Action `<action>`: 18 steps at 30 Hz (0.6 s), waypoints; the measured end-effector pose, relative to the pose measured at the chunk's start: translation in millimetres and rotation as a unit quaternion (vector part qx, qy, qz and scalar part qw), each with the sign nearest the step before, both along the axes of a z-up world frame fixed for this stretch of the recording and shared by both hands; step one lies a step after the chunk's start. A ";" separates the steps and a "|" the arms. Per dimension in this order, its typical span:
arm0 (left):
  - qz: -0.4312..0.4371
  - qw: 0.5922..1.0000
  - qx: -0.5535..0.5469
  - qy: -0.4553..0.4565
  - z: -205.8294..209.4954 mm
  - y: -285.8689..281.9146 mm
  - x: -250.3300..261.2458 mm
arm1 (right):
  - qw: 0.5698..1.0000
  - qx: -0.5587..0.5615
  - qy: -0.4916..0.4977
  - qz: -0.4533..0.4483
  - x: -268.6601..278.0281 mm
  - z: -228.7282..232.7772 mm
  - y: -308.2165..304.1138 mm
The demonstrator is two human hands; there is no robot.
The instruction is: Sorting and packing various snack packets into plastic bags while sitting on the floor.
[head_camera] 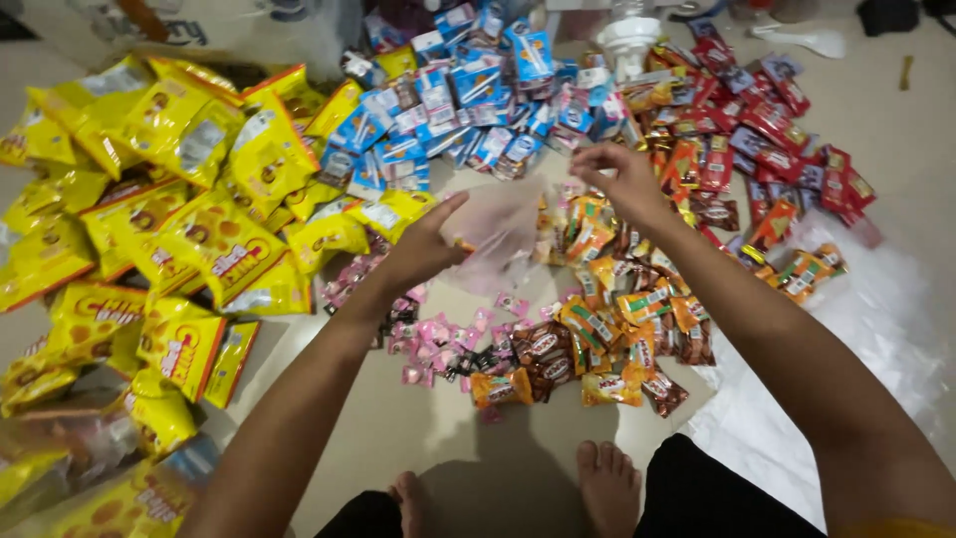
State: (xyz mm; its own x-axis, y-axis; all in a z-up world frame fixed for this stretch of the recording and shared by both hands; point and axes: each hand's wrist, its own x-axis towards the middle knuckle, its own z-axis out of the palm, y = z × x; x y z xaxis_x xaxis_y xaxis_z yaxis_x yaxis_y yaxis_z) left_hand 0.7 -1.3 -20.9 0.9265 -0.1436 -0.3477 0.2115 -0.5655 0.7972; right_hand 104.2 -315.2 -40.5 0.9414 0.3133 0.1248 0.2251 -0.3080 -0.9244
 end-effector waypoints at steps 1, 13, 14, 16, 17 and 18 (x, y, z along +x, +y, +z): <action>0.000 1.000 -0.003 -0.001 0.1 -1.9 1.3 | 0.999 -0.013 0.001 -0.033 4.1 -2.9 -13.4; 0.107 0.987 -0.123 0.005 -11.8 -14.4 -19.3 | 0.858 -0.481 0.087 -0.159 59.6 -207.9 -286.7; 0.103 0.987 -0.120 0.007 -1.0 -22.6 -18.0 | 0.858 -0.479 0.091 -0.161 59.4 -209.8 -286.7; 0.128 0.976 -0.173 -0.017 20.0 -38.7 -17.2 | 0.897 -0.412 0.060 -0.148 59.3 -213.3 -285.5; 0.127 0.977 -0.170 -0.014 22.7 -42.8 -20.0 | 0.898 -0.410 0.064 -0.148 64.3 -220.0 -286.5; 0.133 0.976 -0.171 -0.024 25.4 -46.4 -22.8 | 0.896 -0.412 0.041 -0.157 69.9 -227.3 -286.7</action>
